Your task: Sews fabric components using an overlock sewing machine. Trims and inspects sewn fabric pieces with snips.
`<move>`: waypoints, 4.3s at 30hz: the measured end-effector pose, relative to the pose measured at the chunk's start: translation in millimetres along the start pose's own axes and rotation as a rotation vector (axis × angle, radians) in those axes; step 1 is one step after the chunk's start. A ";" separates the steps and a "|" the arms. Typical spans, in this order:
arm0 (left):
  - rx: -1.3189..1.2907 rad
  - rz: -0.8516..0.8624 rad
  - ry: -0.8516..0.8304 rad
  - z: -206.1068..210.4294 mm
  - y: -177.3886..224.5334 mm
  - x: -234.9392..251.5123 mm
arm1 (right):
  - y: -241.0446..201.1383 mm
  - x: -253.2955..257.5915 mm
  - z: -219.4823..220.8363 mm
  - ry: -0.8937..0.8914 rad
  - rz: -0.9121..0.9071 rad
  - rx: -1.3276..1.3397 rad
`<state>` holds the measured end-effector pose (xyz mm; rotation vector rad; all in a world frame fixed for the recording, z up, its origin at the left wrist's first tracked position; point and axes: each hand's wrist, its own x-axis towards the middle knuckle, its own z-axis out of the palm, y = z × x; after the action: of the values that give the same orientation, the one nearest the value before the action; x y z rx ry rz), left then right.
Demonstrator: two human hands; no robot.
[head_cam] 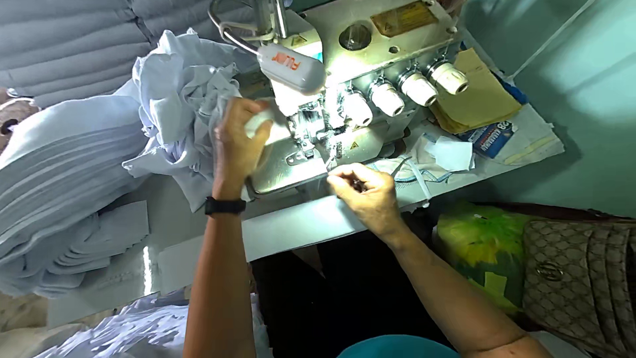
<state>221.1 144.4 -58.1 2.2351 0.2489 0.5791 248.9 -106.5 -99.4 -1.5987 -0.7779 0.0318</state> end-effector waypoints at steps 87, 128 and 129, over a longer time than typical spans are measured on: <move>-0.044 0.269 0.033 18.1 49.0 -69.7 | 1.4 -17.5 21.5 0.009 0.107 0.246; 0.246 -0.154 0.132 27.8 -84.1 -122.7 | 99.5 -38.6 -10.8 0.196 -0.141 -0.592; 0.313 -0.106 0.123 28.7 -96.3 -118.3 | 99.1 -37.9 -10.8 0.191 -0.137 -0.602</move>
<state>132.1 147.3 -185.2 2.4691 0.5508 0.6582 269.8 -132.1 -200.8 -2.0684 -0.7858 -0.4891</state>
